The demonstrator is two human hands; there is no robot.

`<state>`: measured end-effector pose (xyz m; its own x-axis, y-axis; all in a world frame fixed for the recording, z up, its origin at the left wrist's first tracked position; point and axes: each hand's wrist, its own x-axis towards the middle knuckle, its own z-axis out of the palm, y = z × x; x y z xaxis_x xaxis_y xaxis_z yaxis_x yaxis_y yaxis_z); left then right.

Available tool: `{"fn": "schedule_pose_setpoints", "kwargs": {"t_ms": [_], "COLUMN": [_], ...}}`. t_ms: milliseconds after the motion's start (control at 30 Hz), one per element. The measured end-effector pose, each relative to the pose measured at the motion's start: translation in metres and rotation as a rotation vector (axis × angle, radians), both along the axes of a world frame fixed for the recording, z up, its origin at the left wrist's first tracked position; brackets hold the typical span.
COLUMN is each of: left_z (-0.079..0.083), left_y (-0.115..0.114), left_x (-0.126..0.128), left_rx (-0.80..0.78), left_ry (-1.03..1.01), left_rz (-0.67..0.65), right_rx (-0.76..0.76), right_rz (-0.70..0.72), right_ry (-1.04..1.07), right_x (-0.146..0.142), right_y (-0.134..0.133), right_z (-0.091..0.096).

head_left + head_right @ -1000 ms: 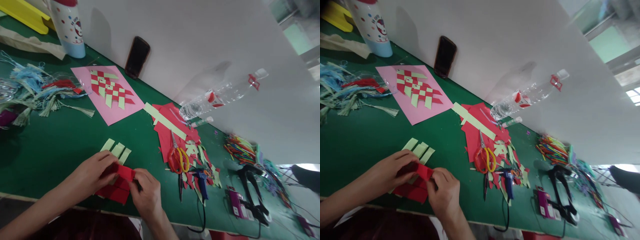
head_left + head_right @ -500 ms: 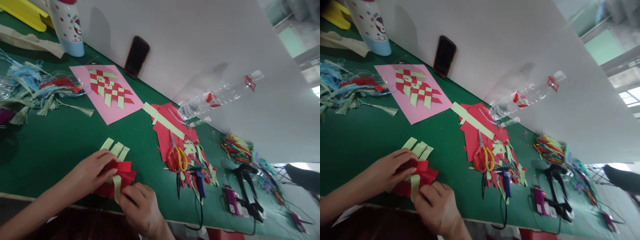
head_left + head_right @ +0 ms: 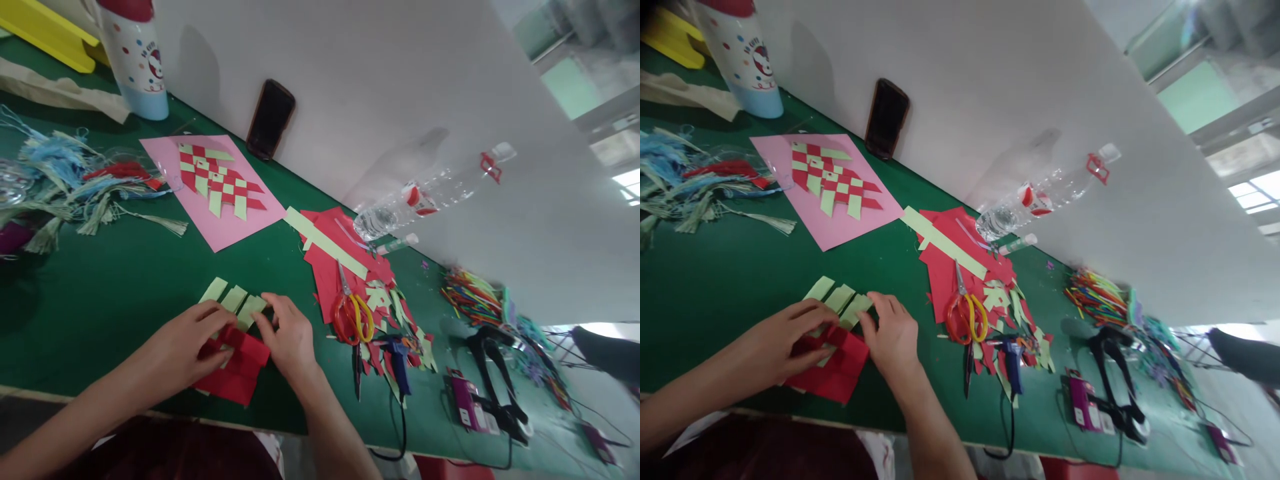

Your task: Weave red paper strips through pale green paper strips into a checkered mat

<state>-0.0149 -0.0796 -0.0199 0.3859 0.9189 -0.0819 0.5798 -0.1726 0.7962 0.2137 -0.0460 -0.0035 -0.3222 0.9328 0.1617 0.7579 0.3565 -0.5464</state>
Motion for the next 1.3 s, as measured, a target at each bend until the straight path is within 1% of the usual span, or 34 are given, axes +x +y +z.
{"fn": "schedule_pose_setpoints", "kwargs": {"t_ms": [100,200,267,300,367,433,467,533,633,767,867,933,1033,1100,1200,1300], "left_z": [-0.002,-0.002,-0.002,-0.002,-0.002,-0.003,-0.003,-0.004,-0.005,-0.003,0.002,0.009,0.021,0.026,0.023,0.01], "left_y": [0.0,0.0,-0.001,-0.001,-0.002,-0.002,-0.003,-0.004,-0.004,-0.004,-0.004,-0.007,-0.015,-0.021,-0.03,-0.038], "left_x": [0.001,0.001,0.0,0.001,0.002,0.003,0.003,0.003,0.0,-0.003,-0.005,-0.01,-0.024,-0.036,-0.05,-0.057], "left_rx": [0.006,0.011,0.016,0.018,0.026,0.038,0.044,0.058,0.076,0.11,0.143,0.219,0.451,0.555,0.609,0.671], "left_ry": [0.017,0.023,0.026,0.028,0.031,0.033,0.033,0.033,0.032,0.028,0.016,-0.017,-0.064,-0.048,0.024,0.161], "left_rz": [0.022,0.025,0.029,0.031,0.037,0.045,0.05,0.063,0.084,0.074,0.051,0.063,0.123,0.135,0.086,-0.001], "right_rx": [0.003,0.046,0.082,0.101,0.136,0.147,0.144,0.132,0.11,0.082,0.091,0.113,0.147,0.156,0.15,0.144], "right_rz": [-0.002,-0.045,-0.039,-0.001,0.128,0.248,0.276,0.281,0.267,0.267,0.263,0.238,0.211,0.237,0.282,0.327], "right_ry": [0.043,0.091,0.095,0.09,0.056,-0.014,-0.054,-0.122,-0.181,-0.238,-0.231,-0.181,-0.115,-0.112,-0.123,-0.168], "right_x": [0.002,0.009,0.014,0.015,0.015,0.014,0.013,0.012,0.01,0.008,0.007,0.008,0.011,0.011,0.011,0.01], "right_y": [0.008,0.009,0.004,0.0,-0.012,-0.024,-0.029,-0.036,-0.038,-0.036,-0.035,-0.033,-0.031,-0.03,-0.028,-0.024], "right_z": [-0.001,0.006,0.013,0.016,0.02,0.019,0.018,0.014,0.009,0.01,0.011,0.011,0.013,0.014,0.014,0.012]}}
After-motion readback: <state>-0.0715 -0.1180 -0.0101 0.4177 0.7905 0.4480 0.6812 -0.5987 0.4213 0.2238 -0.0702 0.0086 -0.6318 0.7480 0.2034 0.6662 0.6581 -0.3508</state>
